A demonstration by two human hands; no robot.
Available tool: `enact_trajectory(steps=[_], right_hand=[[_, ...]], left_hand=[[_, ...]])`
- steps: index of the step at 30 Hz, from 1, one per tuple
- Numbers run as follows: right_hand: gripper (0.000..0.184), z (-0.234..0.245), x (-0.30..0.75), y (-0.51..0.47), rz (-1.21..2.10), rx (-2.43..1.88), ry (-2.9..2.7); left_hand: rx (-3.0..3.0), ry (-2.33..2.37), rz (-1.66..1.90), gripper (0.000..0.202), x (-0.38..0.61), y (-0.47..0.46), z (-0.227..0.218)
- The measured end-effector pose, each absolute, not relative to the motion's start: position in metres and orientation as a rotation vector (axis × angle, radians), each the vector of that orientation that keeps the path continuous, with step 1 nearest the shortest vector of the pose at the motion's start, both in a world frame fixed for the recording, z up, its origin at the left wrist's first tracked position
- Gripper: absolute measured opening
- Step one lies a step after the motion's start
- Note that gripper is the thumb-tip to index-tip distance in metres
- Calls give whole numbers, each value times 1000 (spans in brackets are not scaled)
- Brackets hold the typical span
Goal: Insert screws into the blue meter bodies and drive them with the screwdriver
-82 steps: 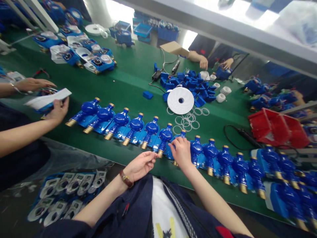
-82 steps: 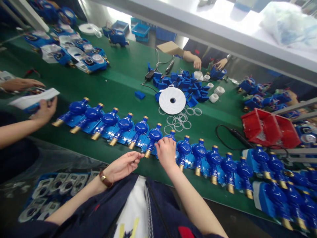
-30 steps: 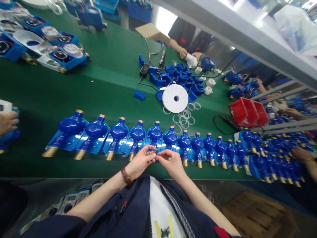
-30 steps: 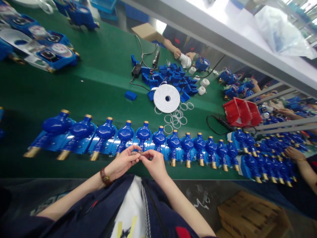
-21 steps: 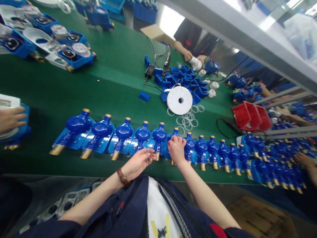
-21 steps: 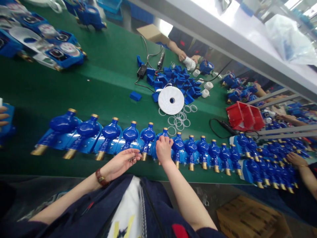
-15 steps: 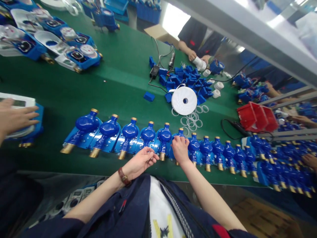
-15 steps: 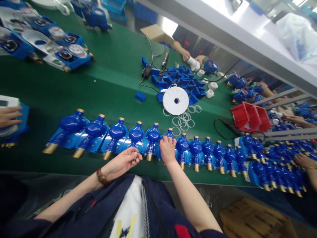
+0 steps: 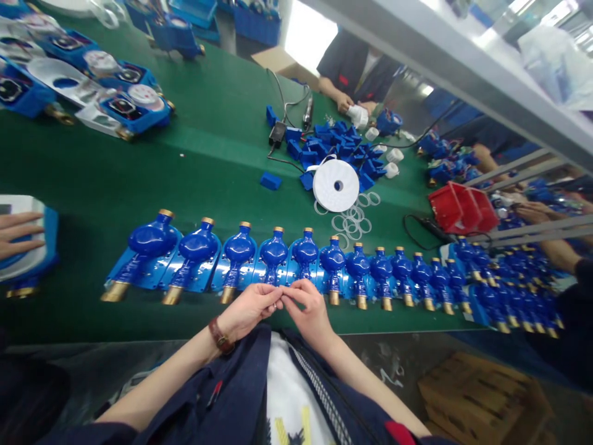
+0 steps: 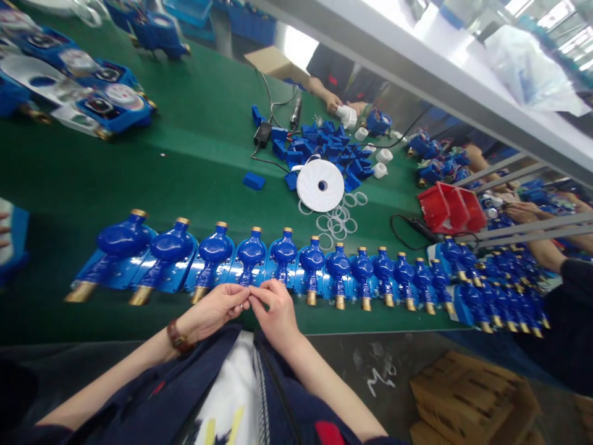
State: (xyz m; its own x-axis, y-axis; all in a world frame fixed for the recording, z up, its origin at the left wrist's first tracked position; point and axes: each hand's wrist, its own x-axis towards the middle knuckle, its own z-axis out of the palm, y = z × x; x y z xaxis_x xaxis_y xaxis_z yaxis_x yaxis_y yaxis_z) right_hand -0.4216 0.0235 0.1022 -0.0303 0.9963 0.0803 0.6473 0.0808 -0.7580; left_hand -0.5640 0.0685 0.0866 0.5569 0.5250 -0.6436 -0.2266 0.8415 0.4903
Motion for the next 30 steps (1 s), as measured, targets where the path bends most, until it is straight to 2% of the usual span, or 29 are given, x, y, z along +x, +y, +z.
enact_trajectory(steps=[9,12,16,20,25,30], right_hand=[[17,106,-404,20,439,-1579,-2059],[15,110,-396,25,502,-1550,-2038],[13,98,-365,51,433,-1863,-1762],[12,66,-331,80,252,-2194,-1978],[14,43,-325,90,179,-2158,-2218],[14,62,-332,91,151,-2189,-2193]], left_hand=[[305,826,446,33,-553,62,90],[260,812,456,24,-551,61,90],[239,867,517,21,-548,63,93],[218,892,553,20,-545,61,96],[208,892,598,18,-543,57,100],[299,935,571,25,-540,55,104]])
